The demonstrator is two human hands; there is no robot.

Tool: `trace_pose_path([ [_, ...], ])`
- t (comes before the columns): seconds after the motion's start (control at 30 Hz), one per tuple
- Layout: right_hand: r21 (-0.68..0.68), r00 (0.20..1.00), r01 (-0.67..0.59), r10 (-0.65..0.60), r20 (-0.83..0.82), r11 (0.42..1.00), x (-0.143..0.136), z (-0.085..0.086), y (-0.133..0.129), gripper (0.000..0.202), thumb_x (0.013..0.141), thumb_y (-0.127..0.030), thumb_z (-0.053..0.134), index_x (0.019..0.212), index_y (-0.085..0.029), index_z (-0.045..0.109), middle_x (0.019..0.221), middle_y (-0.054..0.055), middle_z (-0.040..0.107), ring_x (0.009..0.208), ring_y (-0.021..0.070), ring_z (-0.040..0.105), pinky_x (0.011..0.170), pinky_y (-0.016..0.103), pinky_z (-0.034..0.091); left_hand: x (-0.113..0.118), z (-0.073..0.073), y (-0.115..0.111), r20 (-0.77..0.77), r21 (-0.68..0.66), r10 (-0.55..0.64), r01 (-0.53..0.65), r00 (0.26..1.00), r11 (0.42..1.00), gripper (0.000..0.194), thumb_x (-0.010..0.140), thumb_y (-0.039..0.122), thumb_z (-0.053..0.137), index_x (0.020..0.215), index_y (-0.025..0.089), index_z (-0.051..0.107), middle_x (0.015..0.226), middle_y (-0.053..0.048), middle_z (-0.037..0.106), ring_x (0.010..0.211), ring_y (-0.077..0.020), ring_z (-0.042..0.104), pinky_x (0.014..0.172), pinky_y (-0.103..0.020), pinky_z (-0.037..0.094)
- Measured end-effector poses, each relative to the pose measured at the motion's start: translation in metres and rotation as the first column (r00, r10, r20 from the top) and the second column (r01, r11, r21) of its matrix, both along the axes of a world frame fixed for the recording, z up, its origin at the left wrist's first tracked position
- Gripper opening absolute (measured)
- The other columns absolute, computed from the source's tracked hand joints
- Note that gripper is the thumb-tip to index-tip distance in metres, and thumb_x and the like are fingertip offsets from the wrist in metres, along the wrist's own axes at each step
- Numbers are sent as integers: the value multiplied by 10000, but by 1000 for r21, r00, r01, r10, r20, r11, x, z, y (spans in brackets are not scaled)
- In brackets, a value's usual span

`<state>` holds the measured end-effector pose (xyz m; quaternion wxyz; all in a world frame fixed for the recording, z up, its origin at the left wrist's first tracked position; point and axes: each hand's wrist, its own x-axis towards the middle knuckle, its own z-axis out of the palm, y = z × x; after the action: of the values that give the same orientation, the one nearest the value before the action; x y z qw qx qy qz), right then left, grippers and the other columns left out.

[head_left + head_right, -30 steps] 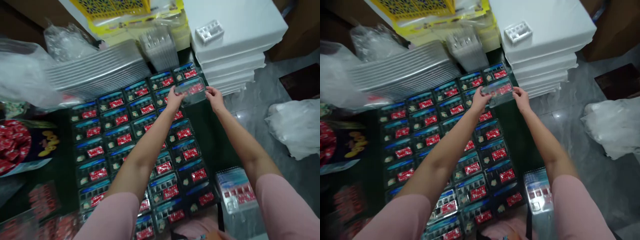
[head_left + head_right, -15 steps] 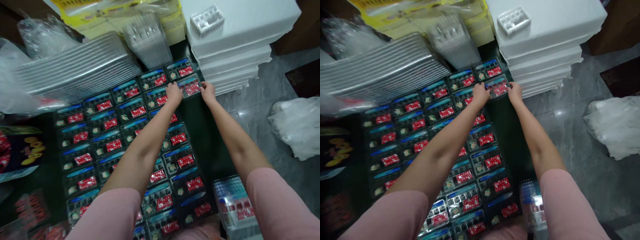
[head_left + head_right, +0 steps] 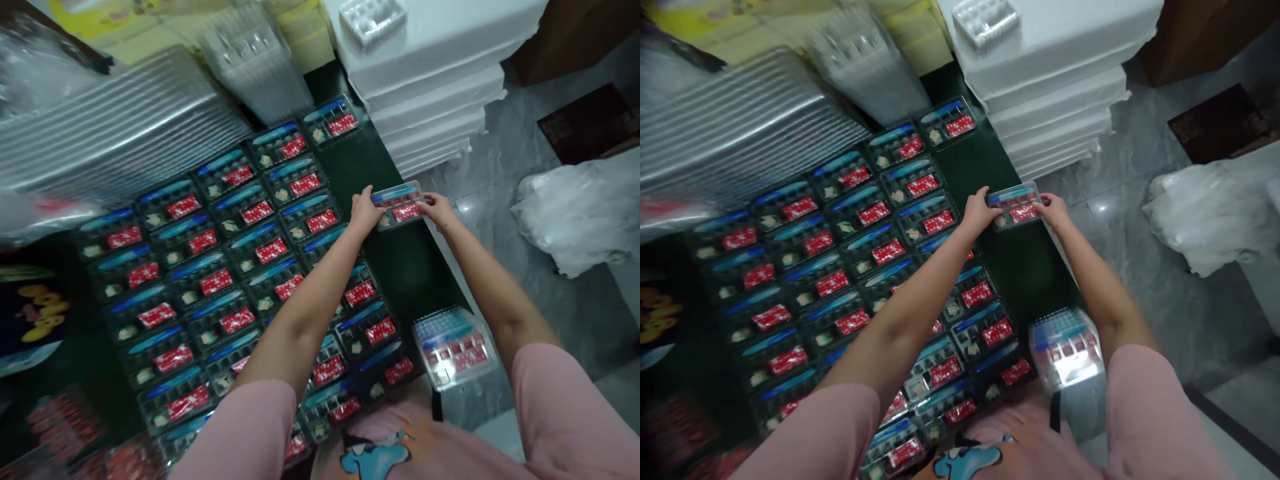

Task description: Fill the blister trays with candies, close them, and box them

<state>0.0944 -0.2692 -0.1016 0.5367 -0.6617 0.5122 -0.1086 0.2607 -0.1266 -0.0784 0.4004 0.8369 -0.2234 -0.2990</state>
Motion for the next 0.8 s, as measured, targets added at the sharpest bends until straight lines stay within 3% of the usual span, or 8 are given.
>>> trace_pose_path([
  [0.1,189,989,63,-86,118,980,-33,21,18,430,698,-346,745,1075,-197,601,722,-34,601,581,107,552,592,272,492,-17,7,9,-198,-92,-3,-15,980,996,825,594,64,791,1370,138,520,1081,-124,627,1091,-304,598,1007,-469,445],
  [0.23,180,970,76,-115,215,981,-90,67,46,474,702,-423,758,1106,-238,593,769,-29,631,596,98,563,581,246,488,-51,41,38,-407,-199,-85,3,910,980,729,697,155,744,1387,152,509,972,-74,657,952,-237,641,896,-425,506],
  [0.37,107,966,100,-122,228,989,-170,126,94,508,691,-496,759,1114,-244,632,838,5,677,701,140,622,644,284,526,-111,91,94,-423,-331,-234,91,875,939,621,719,238,741,1317,181,584,888,-28,666,899,-214,634,861,-394,512],
  [0.47,89,959,139,-157,235,986,-232,155,143,495,671,-501,770,1081,-243,672,919,35,715,792,179,655,738,337,548,-164,114,143,-449,-318,-322,188,834,929,641,690,266,766,1307,199,605,817,-2,660,782,-172,619,801,-339,518],
  [0.53,75,959,158,-171,225,985,-264,156,173,467,673,-498,764,1060,-247,690,976,46,727,866,201,668,820,374,545,-195,115,169,-439,-297,-366,252,821,921,646,699,289,758,1319,195,600,788,3,651,718,-151,600,751,-310,516],
  [0.6,29,967,170,-173,186,985,-286,146,194,441,691,-499,739,1054,-252,700,1032,54,725,939,221,668,880,407,532,-217,109,185,-411,-258,-382,296,828,920,640,724,308,736,1334,179,590,774,0,642,683,-146,590,712,-298,510],
  [0.8,-262,989,98,-123,-83,960,-294,105,208,340,773,-423,613,1039,-243,725,1085,97,694,1012,266,638,935,474,507,-243,78,198,-284,-104,-370,356,885,929,604,767,321,699,1341,165,588,755,-25,650,677,-190,606,709,-334,509],
])
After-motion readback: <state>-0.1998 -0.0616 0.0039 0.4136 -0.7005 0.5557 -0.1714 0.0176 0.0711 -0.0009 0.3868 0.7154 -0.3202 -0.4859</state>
